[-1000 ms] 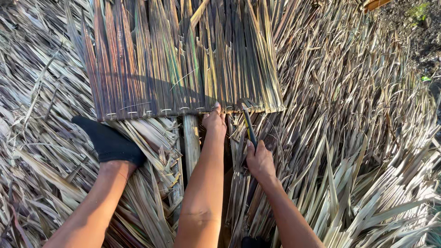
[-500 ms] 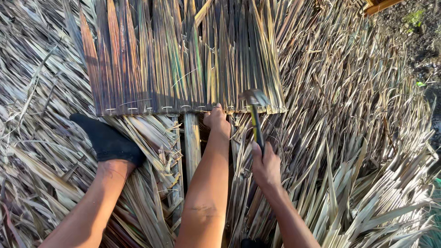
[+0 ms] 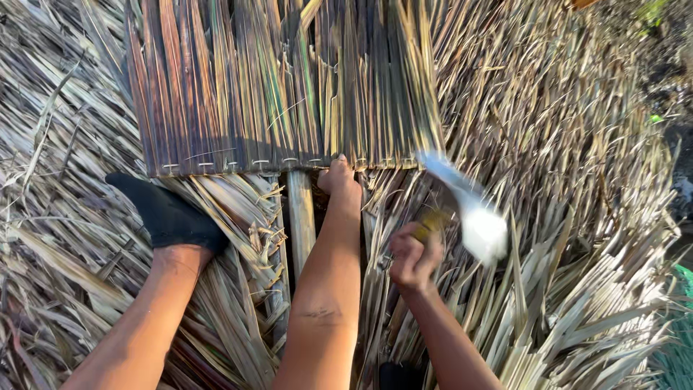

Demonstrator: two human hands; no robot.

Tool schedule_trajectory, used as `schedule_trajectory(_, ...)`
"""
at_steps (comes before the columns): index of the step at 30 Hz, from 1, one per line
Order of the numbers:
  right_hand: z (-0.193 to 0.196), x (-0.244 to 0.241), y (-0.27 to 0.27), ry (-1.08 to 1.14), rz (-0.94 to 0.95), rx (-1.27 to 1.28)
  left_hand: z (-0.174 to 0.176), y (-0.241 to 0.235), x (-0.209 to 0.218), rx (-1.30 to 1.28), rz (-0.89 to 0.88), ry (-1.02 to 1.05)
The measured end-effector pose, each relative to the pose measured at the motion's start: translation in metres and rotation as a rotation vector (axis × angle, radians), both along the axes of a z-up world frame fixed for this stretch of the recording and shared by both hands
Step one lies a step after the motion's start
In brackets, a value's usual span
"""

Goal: The person hammers nails into dried palm-leaf roofing panels to secure them to a bamboo frame. They repeatedly pick up nails, position panels, and strike nails with a hammer while working on the roof surface.

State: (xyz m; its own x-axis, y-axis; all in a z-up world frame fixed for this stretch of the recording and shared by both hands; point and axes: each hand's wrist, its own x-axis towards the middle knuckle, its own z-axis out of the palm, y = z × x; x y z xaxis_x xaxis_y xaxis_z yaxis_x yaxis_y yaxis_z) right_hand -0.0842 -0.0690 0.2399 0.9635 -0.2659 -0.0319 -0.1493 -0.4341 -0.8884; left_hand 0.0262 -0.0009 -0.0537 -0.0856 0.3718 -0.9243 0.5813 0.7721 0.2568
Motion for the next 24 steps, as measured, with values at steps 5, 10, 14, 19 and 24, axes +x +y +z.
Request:
schedule_trajectory(5, -0.033, 0.01, -0.011, 0.779, -0.072, -0.152, 0.009, 0.001, 0.011, -0.024, -0.134, -0.055)
schedule_trajectory(10, -0.048, -0.012, -0.019, 0.612, 0.11, -0.477, 0.049, 0.031, -0.038, -0.119, -0.298, -0.148)
schedule_trajectory(14, -0.018, 0.014, 0.001, 0.859, 0.023, -0.368, 0.116, 0.093, -0.058, -0.253, -0.462, -0.425)
schedule_trajectory(19, 0.056, -0.022, 0.08, 0.895, 0.023, -0.246, 0.233, 0.196, -0.117, -0.189, -0.603, -0.607)
schedule_trajectory(24, 0.149, -0.072, 0.181, 0.829, 0.254, 0.143, 0.407, 0.286, -0.196, 0.087, -0.809, -0.844)
